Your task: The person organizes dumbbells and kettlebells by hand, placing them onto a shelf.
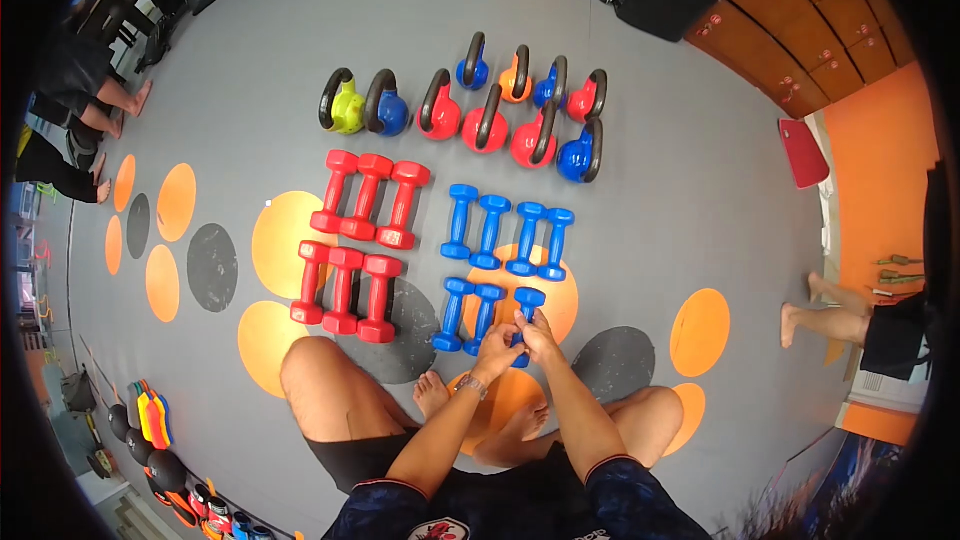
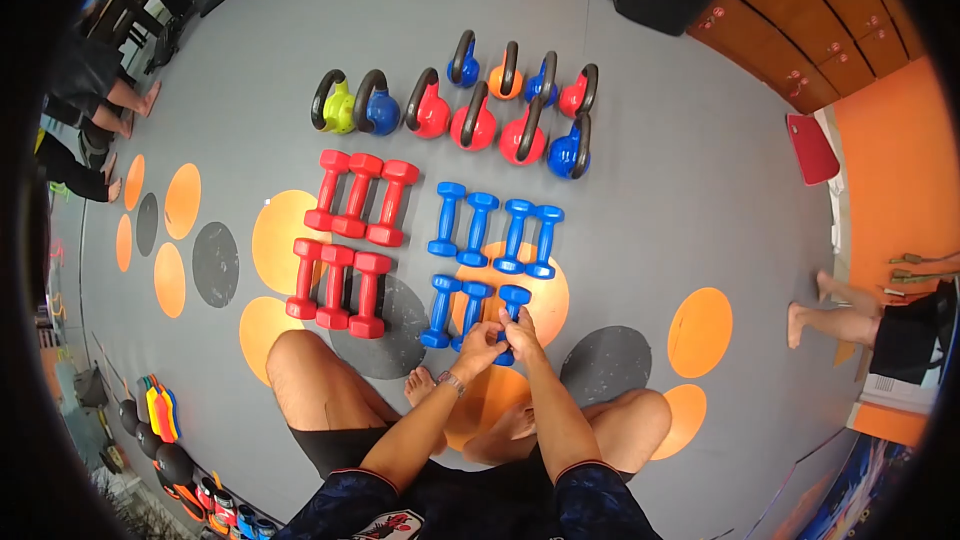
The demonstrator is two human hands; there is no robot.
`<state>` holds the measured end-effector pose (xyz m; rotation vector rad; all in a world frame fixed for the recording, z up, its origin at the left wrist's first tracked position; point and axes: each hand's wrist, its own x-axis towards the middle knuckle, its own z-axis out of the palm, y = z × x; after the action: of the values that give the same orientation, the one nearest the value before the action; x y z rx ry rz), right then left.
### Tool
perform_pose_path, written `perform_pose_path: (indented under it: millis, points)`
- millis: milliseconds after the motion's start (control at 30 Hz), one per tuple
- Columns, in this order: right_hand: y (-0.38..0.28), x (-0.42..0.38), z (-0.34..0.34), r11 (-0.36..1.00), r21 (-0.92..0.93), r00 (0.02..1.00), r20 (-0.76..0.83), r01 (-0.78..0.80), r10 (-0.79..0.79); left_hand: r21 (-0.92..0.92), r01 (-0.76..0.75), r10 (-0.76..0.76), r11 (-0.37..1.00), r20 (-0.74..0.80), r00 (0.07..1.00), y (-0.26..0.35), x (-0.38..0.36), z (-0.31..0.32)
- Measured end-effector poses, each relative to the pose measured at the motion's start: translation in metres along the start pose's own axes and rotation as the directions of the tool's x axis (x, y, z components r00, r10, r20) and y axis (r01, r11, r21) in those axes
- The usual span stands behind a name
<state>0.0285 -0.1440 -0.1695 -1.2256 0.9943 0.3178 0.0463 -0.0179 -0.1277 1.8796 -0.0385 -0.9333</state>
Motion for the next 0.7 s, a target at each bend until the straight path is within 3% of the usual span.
perform_pose_path:
  millis: [133, 267, 300, 333, 400, 500, 600, 633, 700]
  points:
    - [-0.06, -0.065, -0.003, 1.0, 0.005, 0.999, 0.047, 0.026, -0.026, -0.001, -0.045, 0.045, 0.999, -0.084, 0.995, 0.036, -0.031, -0.022]
    - [-0.13, -0.148, -0.001, 0.994, 0.111, 0.995, 0.096, 0.02, -0.031, 0.103, 0.069, -0.065, 0.992, -0.041, 0.997, 0.095, -0.094, -0.049]
    - [-0.15, -0.17, 0.0, 0.993, 0.122, 0.995, 0.094, 0.007, -0.018, -0.113, 0.172, -0.168, 0.979, 0.046, 0.985, 0.119, -0.113, -0.057]
    - [-0.169, -0.194, 0.0, 0.991, 0.135, 0.996, 0.09, -0.003, -0.009, -0.31, 0.279, -0.242, 0.909, 0.154, 0.958, 0.145, -0.136, -0.065]
    - [-0.206, -0.247, 0.001, 0.983, 0.182, 0.995, 0.088, 0.021, -0.038, -0.595, 0.496, -0.294, 0.633, 0.408, 0.864, 0.199, -0.179, -0.084]
    - [-0.271, -0.339, 0.007, 0.97, 0.235, 0.994, 0.079, 0.061, -0.081, -0.82, 0.526, -0.071, 0.225, 0.525, 0.848, 0.241, -0.223, -0.099]
    - [-0.33, -0.424, 0.007, 0.977, 0.137, 0.973, 0.138, 0.163, -0.182, -0.766, 0.623, -0.079, 0.162, 0.619, 0.782, 0.303, -0.265, -0.121]
    - [-0.353, -0.453, 0.008, 0.99, 0.03, 0.983, 0.12, 0.137, -0.14, -0.763, 0.627, -0.073, 0.158, 0.624, 0.778, 0.321, -0.276, -0.127]
    - [-0.382, -0.5, 0.005, 0.975, -0.037, 0.96, 0.187, 0.219, -0.208, -0.778, 0.585, -0.081, 0.227, 0.584, 0.808, 0.361, -0.307, -0.144]
